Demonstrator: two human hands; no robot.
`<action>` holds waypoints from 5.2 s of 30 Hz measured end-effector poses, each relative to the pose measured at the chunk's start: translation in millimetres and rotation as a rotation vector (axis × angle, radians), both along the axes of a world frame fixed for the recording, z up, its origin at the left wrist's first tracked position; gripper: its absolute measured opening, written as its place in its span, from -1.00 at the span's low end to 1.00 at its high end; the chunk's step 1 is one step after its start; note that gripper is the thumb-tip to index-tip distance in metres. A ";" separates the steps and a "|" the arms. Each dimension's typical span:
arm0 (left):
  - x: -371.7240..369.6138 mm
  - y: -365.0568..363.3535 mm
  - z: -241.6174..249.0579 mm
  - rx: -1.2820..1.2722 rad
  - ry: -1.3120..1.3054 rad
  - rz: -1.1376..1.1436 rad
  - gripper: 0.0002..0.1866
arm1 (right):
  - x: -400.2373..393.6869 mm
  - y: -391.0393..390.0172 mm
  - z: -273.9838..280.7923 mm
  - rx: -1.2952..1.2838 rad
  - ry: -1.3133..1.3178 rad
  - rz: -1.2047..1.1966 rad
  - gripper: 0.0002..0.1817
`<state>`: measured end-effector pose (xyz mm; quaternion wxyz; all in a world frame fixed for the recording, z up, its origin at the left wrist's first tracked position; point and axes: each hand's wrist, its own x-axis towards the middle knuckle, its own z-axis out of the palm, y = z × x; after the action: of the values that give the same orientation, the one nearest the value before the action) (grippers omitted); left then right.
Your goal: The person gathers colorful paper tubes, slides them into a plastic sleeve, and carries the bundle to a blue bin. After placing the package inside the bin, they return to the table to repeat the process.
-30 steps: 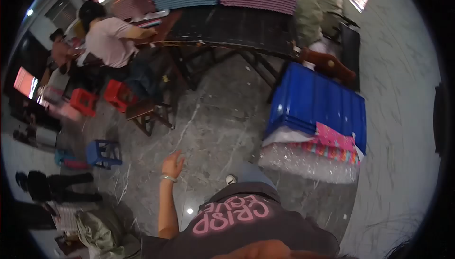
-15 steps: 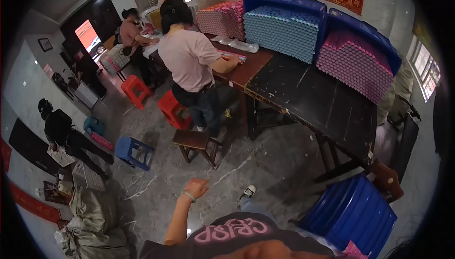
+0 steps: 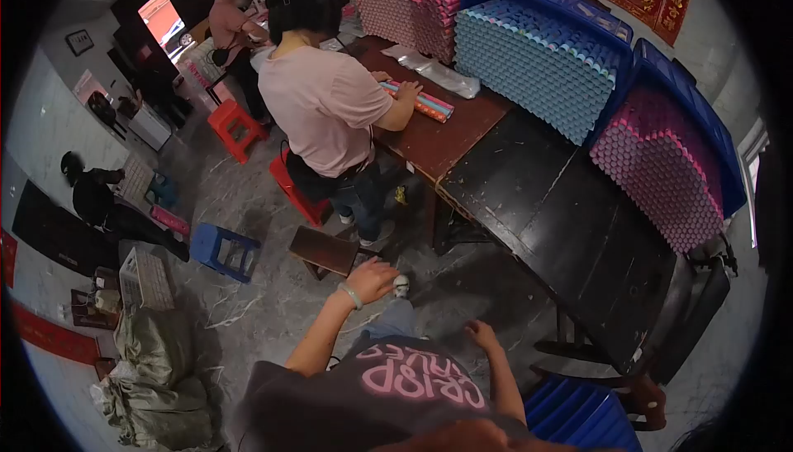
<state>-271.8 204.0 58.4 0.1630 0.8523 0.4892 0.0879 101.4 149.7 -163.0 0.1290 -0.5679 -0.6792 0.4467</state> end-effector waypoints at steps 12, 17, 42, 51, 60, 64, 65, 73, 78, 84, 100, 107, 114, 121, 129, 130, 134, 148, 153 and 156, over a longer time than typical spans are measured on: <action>75.1 311.0 58.8 0.376 -0.293 -0.261 -0.60 | -99.1 318.1 168.8 0.555 0.257 -0.217 -0.65; 88.3 379.4 60.0 0.405 -0.430 -0.354 -0.58 | -155.3 467.3 187.9 0.886 -0.060 -0.036 -0.27; 17.5 420.1 70.9 0.310 -0.626 -0.067 -0.55 | -238.6 647.9 137.0 0.673 -0.461 0.167 -0.17; 50.0 425.1 59.4 0.341 -0.692 -0.011 -0.58 | -108.6 591.9 148.9 0.619 -0.376 0.202 -0.26; 114.0 453.0 -63.7 0.491 -0.236 -0.178 -0.46 | -37.0 479.3 132.0 0.527 -0.523 0.170 -0.32; 107.7 491.5 -125.3 0.332 0.176 -0.360 -0.18 | -46.7 463.4 127.1 0.673 -0.568 0.077 -0.47; 99.6 485.8 -49.7 0.006 0.236 -0.389 0.07 | -47.4 462.0 133.5 0.608 -0.542 0.066 -0.48; 92.1 477.2 -77.3 0.191 0.009 -0.124 -0.18 | -48.0 462.4 147.4 0.472 -0.462 0.013 -0.55; 93.6 480.5 -81.3 -0.012 0.110 -0.228 -0.44 | -41.7 465.5 152.4 0.408 -0.339 -0.010 -0.54; 94.1 481.5 -94.3 0.004 0.002 -0.213 -0.51 | -37.8 469.9 153.5 0.347 -0.302 -0.033 -0.49; 102.7 506.3 -100.1 0.336 -0.003 -0.383 -0.54 | -18.2 492.1 124.4 0.192 0.137 -0.064 -0.51; 110.1 508.4 -84.4 0.266 0.059 -0.354 -0.56 | -15.5 494.8 104.8 0.033 0.255 -0.138 -0.49; 110.8 508.5 -96.9 0.355 0.037 -0.360 -0.63 | -27.9 487.2 136.0 0.210 -0.012 -0.163 -0.54; 115.9 510.4 -94.0 0.363 0.078 -0.351 -0.68 | -32.9 485.6 149.4 0.161 -0.228 -0.132 -0.54; 120.3 511.7 -102.5 0.432 0.019 -0.336 -0.74 | -16.9 484.8 113.0 0.053 0.182 -0.205 -0.53; 118.5 511.2 -104.2 0.464 -0.032 -0.340 -0.74 | -16.7 482.9 111.5 0.078 0.217 -0.219 -0.53; 115.5 512.1 -107.3 0.481 -0.084 -0.343 -0.76 | -18.0 481.6 107.0 0.107 0.313 -0.278 -0.55; 114.2 506.5 -93.9 0.432 0.013 -0.223 -0.62 | -29.4 485.5 140.0 0.426 -0.253 -0.058 -0.57; 109.7 510.2 -101.9 0.487 -0.090 -0.295 -0.66 | -34.0 483.7 129.1 0.395 -0.263 -0.084 -0.53; 107.8 506.3 -98.3 0.488 -0.151 -0.294 -0.70 | -38.6 484.6 127.8 0.379 -0.310 -0.065 -0.49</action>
<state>-164.0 710.3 -39.9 0.0003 0.9191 0.3113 0.2417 62.8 634.3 -35.2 0.1419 -0.6169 -0.7439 0.2145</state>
